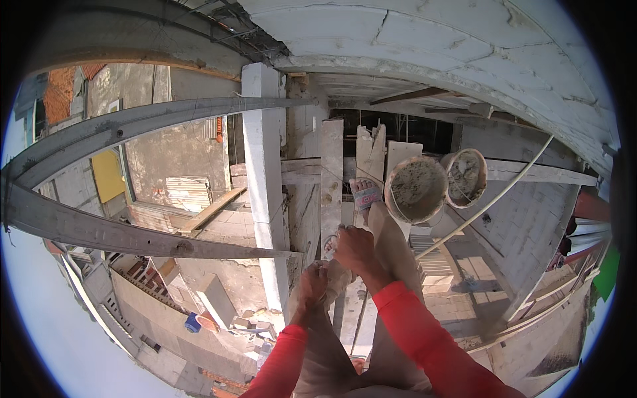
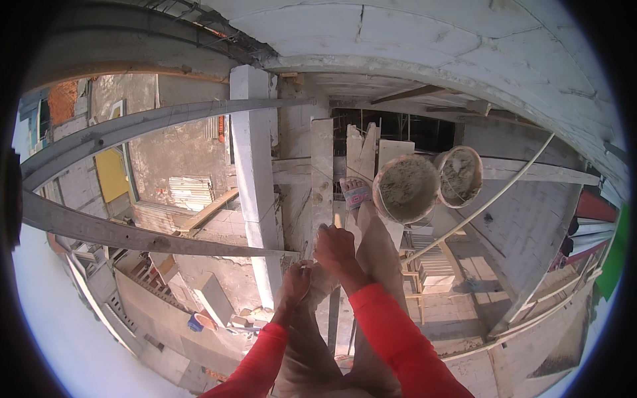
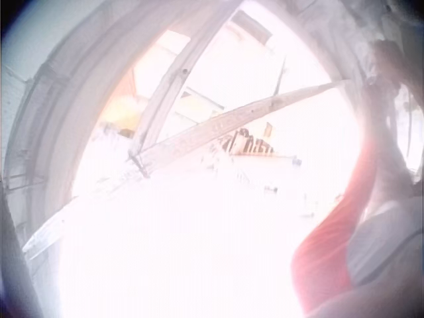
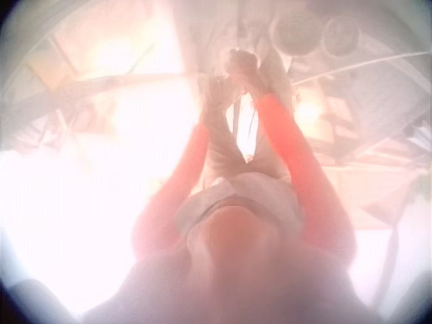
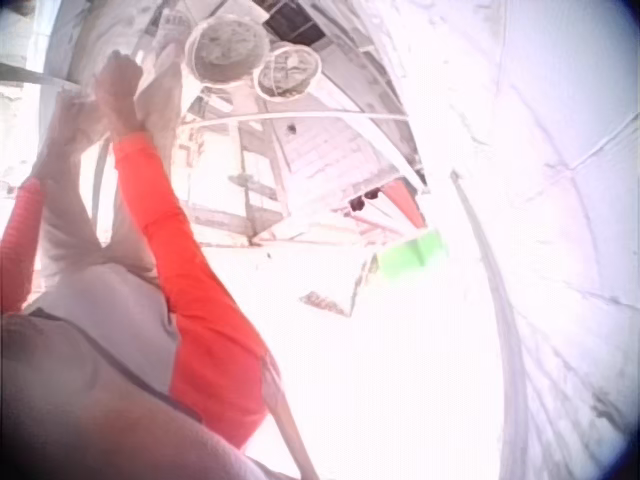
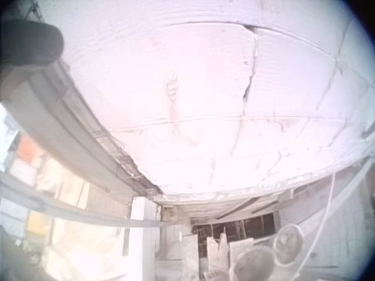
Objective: The person scoops mortar from a bucket with a trowel and spreads it onto a white block on a rooftop. They then measure the block with a tape measure and mark it with a pencil before placing the block into a wall opening.
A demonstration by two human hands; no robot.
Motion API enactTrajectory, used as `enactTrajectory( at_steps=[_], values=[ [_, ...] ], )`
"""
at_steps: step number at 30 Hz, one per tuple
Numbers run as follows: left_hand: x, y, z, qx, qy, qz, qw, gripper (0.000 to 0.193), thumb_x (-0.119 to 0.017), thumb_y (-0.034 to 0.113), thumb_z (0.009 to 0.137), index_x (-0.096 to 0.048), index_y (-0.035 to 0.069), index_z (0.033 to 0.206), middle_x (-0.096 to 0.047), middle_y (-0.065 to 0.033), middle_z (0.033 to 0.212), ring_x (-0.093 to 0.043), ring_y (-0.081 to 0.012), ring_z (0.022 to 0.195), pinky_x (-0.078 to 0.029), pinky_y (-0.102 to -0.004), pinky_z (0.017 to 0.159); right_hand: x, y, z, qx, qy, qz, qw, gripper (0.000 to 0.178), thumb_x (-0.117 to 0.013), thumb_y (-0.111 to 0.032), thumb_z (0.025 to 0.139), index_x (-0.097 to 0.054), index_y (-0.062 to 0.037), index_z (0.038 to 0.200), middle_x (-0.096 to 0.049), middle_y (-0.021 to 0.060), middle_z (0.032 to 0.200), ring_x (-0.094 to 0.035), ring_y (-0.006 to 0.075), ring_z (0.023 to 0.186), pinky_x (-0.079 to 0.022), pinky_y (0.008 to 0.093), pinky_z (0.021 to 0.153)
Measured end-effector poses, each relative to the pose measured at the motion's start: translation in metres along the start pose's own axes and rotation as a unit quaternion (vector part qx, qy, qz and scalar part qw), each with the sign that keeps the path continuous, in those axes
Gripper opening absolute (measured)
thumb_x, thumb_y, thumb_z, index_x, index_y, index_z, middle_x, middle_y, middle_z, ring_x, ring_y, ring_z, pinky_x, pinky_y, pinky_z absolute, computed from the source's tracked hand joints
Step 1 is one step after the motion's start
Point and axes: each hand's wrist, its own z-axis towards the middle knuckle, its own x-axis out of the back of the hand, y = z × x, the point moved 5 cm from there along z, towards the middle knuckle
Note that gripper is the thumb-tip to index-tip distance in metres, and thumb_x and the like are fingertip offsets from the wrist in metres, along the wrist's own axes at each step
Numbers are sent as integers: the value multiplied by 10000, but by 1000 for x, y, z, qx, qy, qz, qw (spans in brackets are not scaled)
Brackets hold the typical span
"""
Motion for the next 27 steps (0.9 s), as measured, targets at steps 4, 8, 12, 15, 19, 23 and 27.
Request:
enactTrajectory(
  at_steps=[4, 8, 12, 15, 19, 23, 27],
  values=[
    [38, 10, -90, -21, 50, -18, 998, 345, -626, 248, 1056, -734, -31, 1229, -801, -211, 960, -800, -271, 885, -596, -410, 798, -20, -5, -28, 11, -42, 41, 998, 253, -762, -172, 746, -705, -34, 950, -753, 184, 879, -760, 381, 861, -601, 495, 798],
    [63, 7, -159, 42, 40, -105, 993, 388, -628, 271, 1077, -722, -67, 1243, -798, -181, 909, -791, -235, 895, -603, -363, 801, -26, -4, -69, 9, -148, 34, 988, 316, -751, -218, 780, -728, -12, 1018, -772, 216, 973, -753, 417, 917, -600, 516, 839],
    [67, -4, -216, 157, -32, -179, 971, 424, -623, 238, 1080, -649, -85, 1352, -764, -132, 897, -764, -178, 888, -616, -319, 809, 1, -8, -106, 17, -150, 47, 987, 339, -726, -277, 826, -746, -36, 1064, -774, 212, 1008, -747, 416, 960, -596, 519, 880],
    [50, -15, -244, 121, -21, -342, 932, 413, -629, 243, 1094, -659, -108, 1309, -748, -99, 959, -758, -180, 856, -624, -295, 781, 39, -27, -119, -10, -82, 47, 995, 347, -730, -289, 838, -756, -56, 1094, -774, 194, 1015, -742, 410, 977, -590, 511, 901],
    [30, -42, -247, 55, -55, -413, 908, 443, -620, 198, 1093, -581, -125, 1393, -751, -122, 1037, -756, -188, 922, -625, -297, 847, 116, -90, -115, -8, -31, 112, 993, 328, -754, -167, 833, -749, -37, 1134, -759, 211, 1001, -749, 384, 961, -580, 466, 880],
    [38, -67, -261, 69, -24, -454, 888, 381, -581, 156, 1105, -592, -116, 1372, -759, -146, 1072, -757, -197, 943, -622, -297, 900, 236, -216, -94, 181, 184, 224, 940, 250, -738, -200, 992, -752, 22, 1107, -770, 166, 959, -732, 245, 783, -586, 384, 773],
    [72, -89, -301, 72, 19, -498, 864, 437, -620, 212, 1104, -569, -104, 1401, -745, -150, 1092, -748, -211, 1018, -619, -340, 938, 294, -348, -106, 216, 124, 365, 897, 409, -744, -217, 1019, -654, 3, 1352, -761, 125, 1127, -733, 197, 819, -608, 330, 717]
  ],
)
